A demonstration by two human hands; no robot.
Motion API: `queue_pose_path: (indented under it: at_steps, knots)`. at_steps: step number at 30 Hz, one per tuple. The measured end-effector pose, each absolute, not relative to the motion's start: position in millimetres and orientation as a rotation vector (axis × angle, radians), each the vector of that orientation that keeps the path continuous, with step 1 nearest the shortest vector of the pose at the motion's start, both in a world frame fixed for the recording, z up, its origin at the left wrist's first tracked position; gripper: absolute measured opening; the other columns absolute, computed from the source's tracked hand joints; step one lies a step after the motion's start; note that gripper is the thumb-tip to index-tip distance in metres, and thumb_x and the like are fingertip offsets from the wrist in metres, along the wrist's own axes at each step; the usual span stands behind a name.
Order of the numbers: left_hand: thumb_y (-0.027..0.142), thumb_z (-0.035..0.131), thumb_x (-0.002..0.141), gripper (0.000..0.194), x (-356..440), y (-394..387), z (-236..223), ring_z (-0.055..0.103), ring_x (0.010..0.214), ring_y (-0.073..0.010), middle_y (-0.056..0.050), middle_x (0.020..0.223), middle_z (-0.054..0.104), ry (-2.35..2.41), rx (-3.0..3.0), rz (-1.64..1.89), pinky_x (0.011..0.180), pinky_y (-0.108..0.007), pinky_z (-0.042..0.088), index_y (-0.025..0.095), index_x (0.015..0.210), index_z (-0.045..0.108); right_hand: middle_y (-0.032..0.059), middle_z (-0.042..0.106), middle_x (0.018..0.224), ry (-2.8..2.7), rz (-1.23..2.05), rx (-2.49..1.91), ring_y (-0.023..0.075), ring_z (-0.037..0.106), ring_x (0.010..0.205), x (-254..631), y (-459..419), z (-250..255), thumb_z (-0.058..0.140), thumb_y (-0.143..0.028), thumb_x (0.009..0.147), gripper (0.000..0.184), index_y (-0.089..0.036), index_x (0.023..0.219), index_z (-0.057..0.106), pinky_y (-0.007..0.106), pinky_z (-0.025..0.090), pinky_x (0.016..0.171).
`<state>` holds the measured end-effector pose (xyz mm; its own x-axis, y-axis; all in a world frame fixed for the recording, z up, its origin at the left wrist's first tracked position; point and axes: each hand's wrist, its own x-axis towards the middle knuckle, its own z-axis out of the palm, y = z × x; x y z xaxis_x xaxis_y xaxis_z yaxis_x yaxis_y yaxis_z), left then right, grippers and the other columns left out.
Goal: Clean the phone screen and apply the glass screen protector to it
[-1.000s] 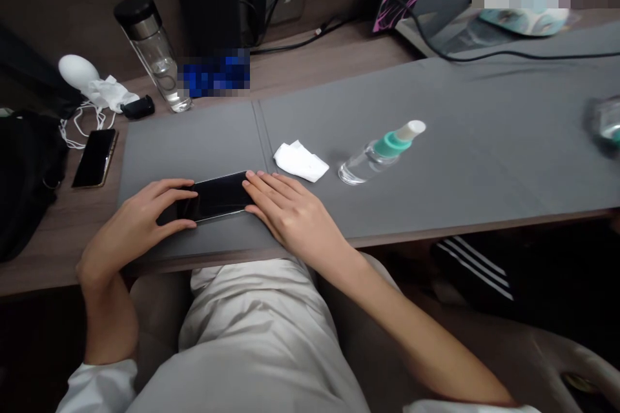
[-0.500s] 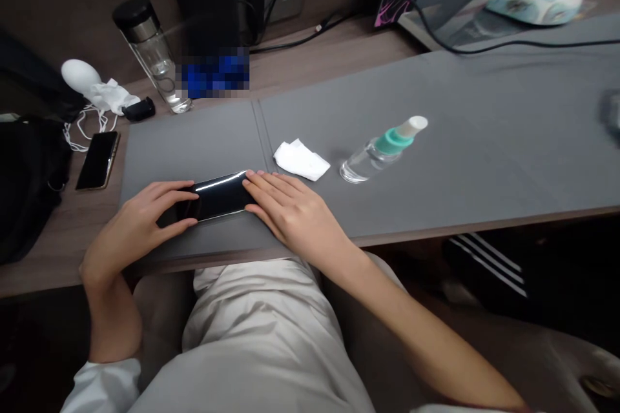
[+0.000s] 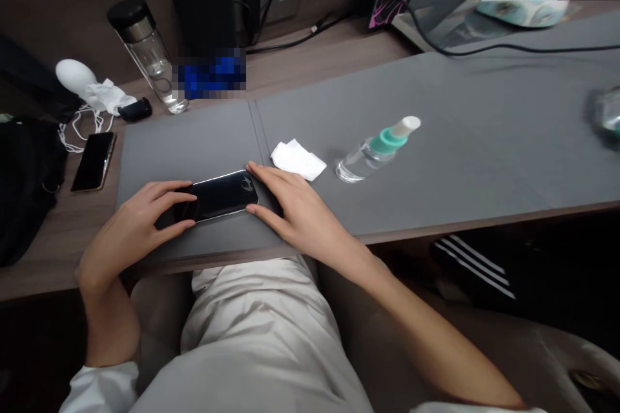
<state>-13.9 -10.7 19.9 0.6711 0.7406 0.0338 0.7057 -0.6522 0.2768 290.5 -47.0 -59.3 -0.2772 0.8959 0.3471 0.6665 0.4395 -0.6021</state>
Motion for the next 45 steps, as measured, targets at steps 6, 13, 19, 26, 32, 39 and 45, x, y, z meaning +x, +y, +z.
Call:
queue_pose_path:
  at_steps: [6,13,19,26,32,39,45]
  knots:
    - [0.038,0.067,0.105,0.033,-14.4,-10.6,19.7,0.057,0.14,-0.029,-0.008,0.152,0.061,1.165,2.641,0.204,0.117,-0.05,0.052,0.026,0.135,0.067,0.0132,0.061,0.158,-2.024,0.492,-1.304,0.0304,0.057,0.146,291.6,-46.4,-59.5,0.06,-0.042,0.108,0.058,-0.029,0.163,0.045,0.056,0.048,0.121]
    - [0.036,0.066,0.105,0.037,-15.7,-9.1,16.5,0.058,0.139,-0.0287,-0.008,0.152,0.059,1.146,2.645,0.203,0.118,-0.051,0.051,0.029,0.142,0.066,0.0136,0.061,0.157,-2.012,0.524,-1.321,0.0304,0.056,0.147,291.0,-47.7,-58.3,0.06,-0.042,0.108,0.057,-0.027,0.161,0.048,0.057,0.047,0.123]
    - [0.035,0.068,0.104,0.036,-16.4,-7.4,14.2,0.063,0.133,-0.0282,-0.009,0.148,0.058,1.136,2.615,0.234,0.113,-0.049,0.054,0.028,0.14,0.068,0.0107,0.062,0.157,-2.011,0.498,-1.298,0.0308,0.058,0.146,289.8,-47.4,-56.6,0.061,-0.041,0.107,0.052,-0.028,0.156,0.051,0.057,0.049,0.121]
    - [0.035,0.066,0.105,0.037,-19.6,-4.2,11.1,0.06,0.135,-0.0279,-0.009,0.148,0.058,1.09,2.614,0.262,0.116,-0.051,0.052,0.03,0.142,0.069,0.0104,0.065,0.154,-1.994,0.443,-1.266,0.0293,0.06,0.143,287.4,-48.1,-58.9,0.064,-0.039,0.107,0.043,-0.027,0.147,0.055,0.055,0.052,0.118]
    - [0.035,0.067,0.105,0.037,-20.3,-4.1,9.9,0.06,0.135,-0.0277,-0.009,0.149,0.057,1.09,2.604,0.267,0.115,-0.05,0.053,0.032,0.142,0.07,0.0149,0.067,0.151,-2.054,0.279,-1.261,0.0321,0.062,0.142,283.9,-50.0,-59.2,0.067,-0.04,0.105,0.047,-0.023,0.147,0.054,0.057,0.055,0.116]
    - [0.035,0.066,0.106,0.037,-21.2,-2.3,9.2,0.058,0.138,-0.0281,-0.009,0.149,0.058,1.071,2.605,0.269,0.117,-0.051,0.052,0.031,0.143,0.069,0.0173,0.072,0.143,-2.068,0.087,-1.227,0.0329,0.067,0.137,280.7,-51.6,-62.5,0.069,-0.038,0.104,0.047,-0.019,0.144,0.055,0.054,0.058,0.113]
    - [0.034,0.067,0.105,0.037,-20.7,-4.2,8.4,0.059,0.136,-0.0278,-0.009,0.149,0.058,1.078,2.602,0.277,0.116,-0.05,0.052,0.031,0.142,0.069,0.0188,0.074,0.139,-2.075,-0.012,-1.206,0.0327,0.069,0.134,279.6,-52.6,-64.2,0.073,-0.039,0.101,0.05,-0.016,0.143,0.057,0.051,0.06,0.112]
